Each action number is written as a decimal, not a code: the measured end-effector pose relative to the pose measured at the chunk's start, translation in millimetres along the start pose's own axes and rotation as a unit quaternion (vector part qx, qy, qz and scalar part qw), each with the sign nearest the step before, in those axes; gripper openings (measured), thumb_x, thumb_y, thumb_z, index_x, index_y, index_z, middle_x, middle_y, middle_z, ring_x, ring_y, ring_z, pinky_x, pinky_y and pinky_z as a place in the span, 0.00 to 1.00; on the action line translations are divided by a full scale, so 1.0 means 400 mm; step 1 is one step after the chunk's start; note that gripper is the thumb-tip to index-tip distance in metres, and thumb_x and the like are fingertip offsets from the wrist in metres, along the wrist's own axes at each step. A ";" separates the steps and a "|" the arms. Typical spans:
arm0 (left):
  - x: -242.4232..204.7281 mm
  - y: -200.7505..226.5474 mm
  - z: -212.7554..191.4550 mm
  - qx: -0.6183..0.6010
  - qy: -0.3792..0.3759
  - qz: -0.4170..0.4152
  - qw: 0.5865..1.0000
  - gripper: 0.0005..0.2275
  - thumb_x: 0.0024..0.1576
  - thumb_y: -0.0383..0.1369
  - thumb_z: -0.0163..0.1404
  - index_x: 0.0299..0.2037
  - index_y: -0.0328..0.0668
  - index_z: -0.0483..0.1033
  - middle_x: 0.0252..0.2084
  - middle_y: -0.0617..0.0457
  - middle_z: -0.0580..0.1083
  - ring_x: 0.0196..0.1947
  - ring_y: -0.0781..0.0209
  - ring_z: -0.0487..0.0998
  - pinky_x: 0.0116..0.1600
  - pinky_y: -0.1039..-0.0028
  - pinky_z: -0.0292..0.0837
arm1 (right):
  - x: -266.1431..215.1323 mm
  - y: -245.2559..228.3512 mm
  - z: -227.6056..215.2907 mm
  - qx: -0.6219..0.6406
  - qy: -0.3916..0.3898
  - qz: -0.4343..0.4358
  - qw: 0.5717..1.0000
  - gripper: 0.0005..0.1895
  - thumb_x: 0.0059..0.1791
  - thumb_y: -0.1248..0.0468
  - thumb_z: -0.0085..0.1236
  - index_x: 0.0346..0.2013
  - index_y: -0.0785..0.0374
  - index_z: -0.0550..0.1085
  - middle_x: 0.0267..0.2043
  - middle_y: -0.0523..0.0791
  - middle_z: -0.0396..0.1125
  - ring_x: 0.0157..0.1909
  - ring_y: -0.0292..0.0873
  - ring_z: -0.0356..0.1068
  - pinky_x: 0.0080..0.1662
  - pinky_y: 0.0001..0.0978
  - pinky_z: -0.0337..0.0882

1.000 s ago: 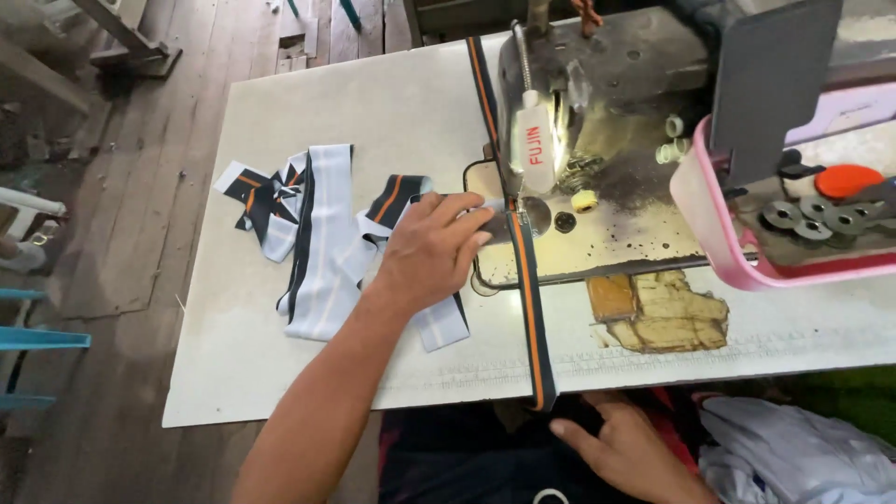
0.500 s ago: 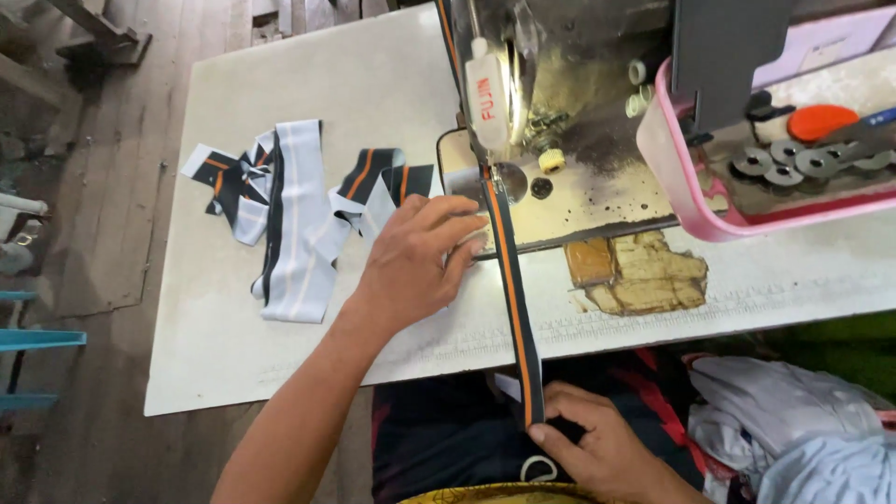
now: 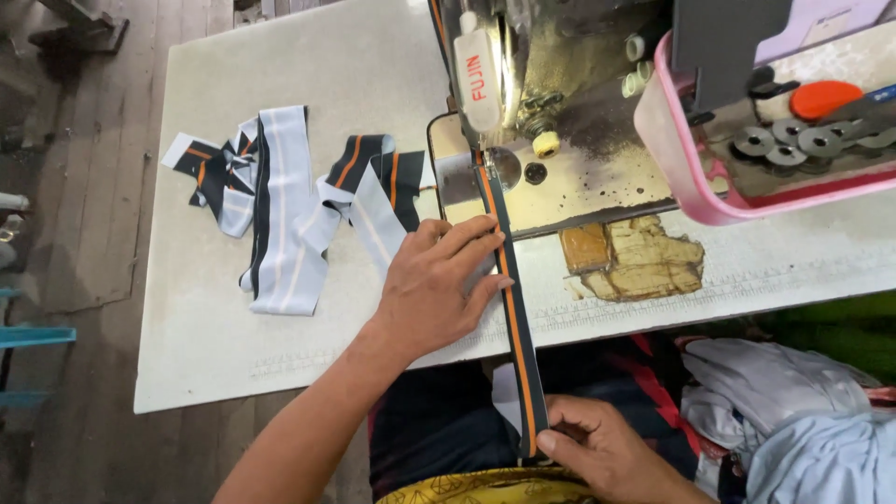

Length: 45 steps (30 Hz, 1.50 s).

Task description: Feeding and aligning fabric strips through an industrial sewing machine to join them or add borders.

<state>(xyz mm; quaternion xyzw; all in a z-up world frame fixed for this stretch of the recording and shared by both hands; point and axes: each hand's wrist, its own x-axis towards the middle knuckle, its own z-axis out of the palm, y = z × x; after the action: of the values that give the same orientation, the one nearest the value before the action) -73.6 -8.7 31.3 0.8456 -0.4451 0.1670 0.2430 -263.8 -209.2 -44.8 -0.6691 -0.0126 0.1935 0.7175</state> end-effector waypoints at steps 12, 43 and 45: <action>-0.023 0.004 0.020 0.060 0.020 0.001 0.998 0.21 0.55 0.48 0.61 0.52 0.44 0.78 0.59 0.59 0.73 0.45 0.48 0.68 0.45 0.61 0.66 | 0.027 -0.042 0.021 -0.176 0.046 -0.240 0.954 0.10 0.51 0.61 0.54 0.30 0.63 0.77 0.35 0.47 0.70 0.35 0.45 0.70 0.39 0.35 0.69; 0.007 -0.010 -0.011 0.072 -0.033 -0.012 0.997 0.23 0.58 0.48 0.54 0.56 0.38 0.76 0.62 0.54 0.72 0.42 0.49 0.67 0.43 0.61 0.65 | 0.094 -0.141 -0.027 -0.394 -0.023 -0.460 0.795 0.07 0.52 0.58 0.60 0.31 0.55 0.76 0.45 0.39 0.76 0.54 0.47 0.76 0.62 0.59 0.60; 0.012 -0.013 -0.013 0.076 -0.033 -0.008 0.997 0.23 0.58 0.48 0.54 0.56 0.39 0.76 0.62 0.53 0.73 0.41 0.49 0.67 0.42 0.61 0.64 | 0.090 -0.117 -0.037 -0.385 -0.029 -0.442 0.810 0.05 0.53 0.60 0.58 0.36 0.57 0.77 0.48 0.37 0.76 0.56 0.46 0.75 0.64 0.58 0.57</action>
<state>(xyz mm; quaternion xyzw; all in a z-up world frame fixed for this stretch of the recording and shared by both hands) -66.8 -6.6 36.6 0.8700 -0.4321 0.1706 0.1649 -214.3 -214.2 -9.9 -0.8066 -0.4016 -0.1458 0.4085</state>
